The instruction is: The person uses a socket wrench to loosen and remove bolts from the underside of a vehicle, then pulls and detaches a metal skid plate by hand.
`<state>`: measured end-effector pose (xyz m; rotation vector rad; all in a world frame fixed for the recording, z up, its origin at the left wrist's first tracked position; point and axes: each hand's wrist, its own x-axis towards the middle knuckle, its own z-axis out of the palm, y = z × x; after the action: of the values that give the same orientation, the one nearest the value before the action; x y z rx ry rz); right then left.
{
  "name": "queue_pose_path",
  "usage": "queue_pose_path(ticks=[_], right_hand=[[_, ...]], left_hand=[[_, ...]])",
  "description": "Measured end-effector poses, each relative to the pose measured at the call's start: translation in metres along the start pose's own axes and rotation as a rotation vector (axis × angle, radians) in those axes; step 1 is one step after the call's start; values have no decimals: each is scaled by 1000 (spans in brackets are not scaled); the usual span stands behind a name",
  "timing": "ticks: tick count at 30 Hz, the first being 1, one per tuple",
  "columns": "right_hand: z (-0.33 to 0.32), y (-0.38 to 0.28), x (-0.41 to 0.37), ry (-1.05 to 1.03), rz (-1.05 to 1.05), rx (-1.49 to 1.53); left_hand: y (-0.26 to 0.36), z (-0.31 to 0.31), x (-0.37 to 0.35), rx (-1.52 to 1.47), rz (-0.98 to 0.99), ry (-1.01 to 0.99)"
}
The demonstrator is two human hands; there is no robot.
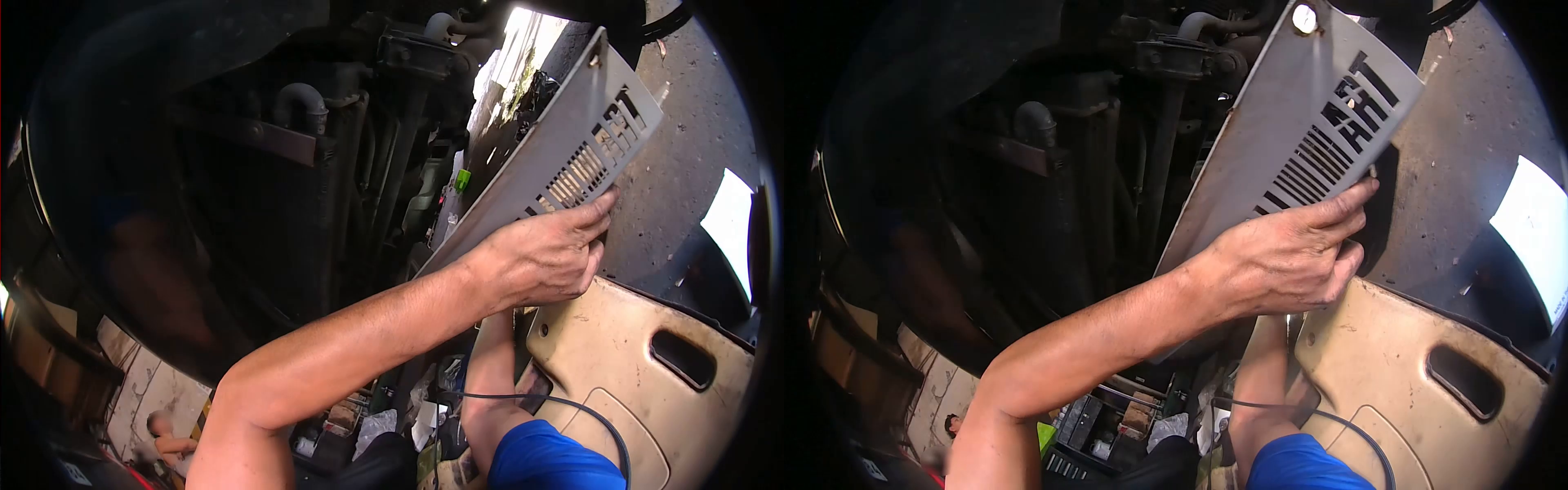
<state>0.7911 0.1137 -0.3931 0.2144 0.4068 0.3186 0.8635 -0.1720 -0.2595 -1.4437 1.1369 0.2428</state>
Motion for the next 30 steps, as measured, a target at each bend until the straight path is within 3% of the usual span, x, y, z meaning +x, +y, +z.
queue_pose_path(ticks=[3, 6, 9, 14, 15, 18, 19, 21, 22, 25, 26, 30], right_hand=[[6, -3, 11, 15, -26, 8], [11, -7, 18, 35, -52, 13], [16, -16, 25, 65, -79, 18], [15, -24, 22, 123, -119, -2], [19, -26, 18, 133, -133, -6], [33, -21, -1, 168, -177, -38], [38, -11, -5, 165, -205, -54], [34, 28, 4, 163, -320, -128], [35, 37, 4, 156, -349, -153], [22, 45, 7, 103, -343, -177], [17, 41, 7, 83, -334, -179], [9, 27, 7, 20, -317, -182]], left_hand=[[-5, -2, -1, -10, 68, -58], [-8, 11, -9, -82, 5, -33], [-15, 28, -8, -116, -42, 88], [-34, 43, -10, -212, -45, 11], [-37, 48, -14, -222, -100, 135], [-47, 59, -19, -202, -127, 82], [-47, 63, -19, -190, -144, 146], [-44, 65, -20, -136, -128, 109], [-38, 58, -20, -103, -110, -60], [-15, 41, -39, -172, -198, -26], [-4, 31, -49, -86, -230, -198], [49, 33, -97, -149, -705, 59]])
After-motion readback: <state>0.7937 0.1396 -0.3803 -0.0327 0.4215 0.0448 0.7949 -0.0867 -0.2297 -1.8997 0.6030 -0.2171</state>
